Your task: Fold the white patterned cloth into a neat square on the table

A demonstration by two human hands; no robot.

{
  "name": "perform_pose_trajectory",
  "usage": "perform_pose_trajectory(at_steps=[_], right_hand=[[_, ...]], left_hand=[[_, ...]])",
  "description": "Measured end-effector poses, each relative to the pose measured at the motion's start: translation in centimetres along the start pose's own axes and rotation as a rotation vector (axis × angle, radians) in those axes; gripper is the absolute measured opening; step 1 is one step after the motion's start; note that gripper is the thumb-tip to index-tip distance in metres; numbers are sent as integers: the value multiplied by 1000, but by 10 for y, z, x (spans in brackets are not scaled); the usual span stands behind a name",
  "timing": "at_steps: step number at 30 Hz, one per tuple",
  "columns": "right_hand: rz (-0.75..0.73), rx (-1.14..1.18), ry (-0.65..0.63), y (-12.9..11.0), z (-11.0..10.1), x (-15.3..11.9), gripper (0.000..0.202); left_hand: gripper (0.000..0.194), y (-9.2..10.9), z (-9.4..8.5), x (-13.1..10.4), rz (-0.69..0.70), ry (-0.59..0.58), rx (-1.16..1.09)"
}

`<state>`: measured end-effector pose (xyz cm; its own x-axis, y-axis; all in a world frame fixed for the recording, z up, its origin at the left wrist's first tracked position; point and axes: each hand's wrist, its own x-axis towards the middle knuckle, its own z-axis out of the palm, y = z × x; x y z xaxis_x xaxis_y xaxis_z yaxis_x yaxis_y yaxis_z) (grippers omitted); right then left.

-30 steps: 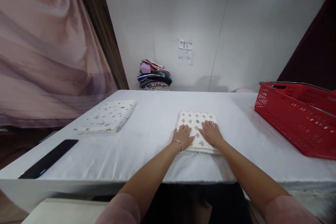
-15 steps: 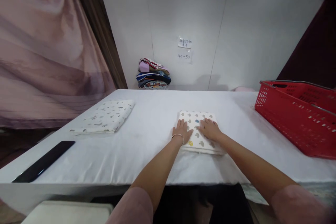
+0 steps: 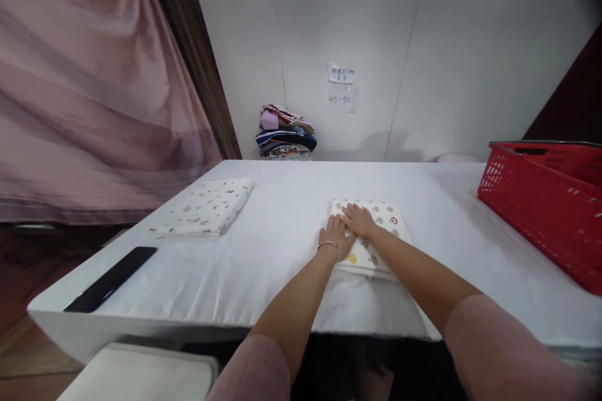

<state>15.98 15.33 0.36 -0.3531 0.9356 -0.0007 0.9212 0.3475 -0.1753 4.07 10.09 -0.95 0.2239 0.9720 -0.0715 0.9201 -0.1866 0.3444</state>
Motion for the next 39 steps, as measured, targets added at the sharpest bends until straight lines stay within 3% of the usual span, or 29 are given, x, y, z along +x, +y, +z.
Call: perform_pose_trajectory(at_steps=[3,5,8,11,19,28,33,39], right_hand=[[-18,5,-1,19,-11,-6,49],[59,-37,59,39,-16,-16,51],[211,-103,113,72,-11,-38,51],[286,-64,95,89,-3,-53,51],[285,21,112,77,-9,-68,47],[465,363,228,75,15,-138,59],[433,444,266,66,22,-152,60],[333,367,306,89,13,-147,65]], left_hand=[[68,0,-1,-1,4,1,12],[68,1,-2,-2,7,-6,21],[67,2,-4,-4,5,-19,21],[66,2,-5,-5,10,-20,8],[65,0,-5,-6,8,0,-8],[62,-2,-7,-6,11,55,-39],[61,-5,-12,-12,-147,152,-121],[66,17,-7,-36,-313,72,-240]])
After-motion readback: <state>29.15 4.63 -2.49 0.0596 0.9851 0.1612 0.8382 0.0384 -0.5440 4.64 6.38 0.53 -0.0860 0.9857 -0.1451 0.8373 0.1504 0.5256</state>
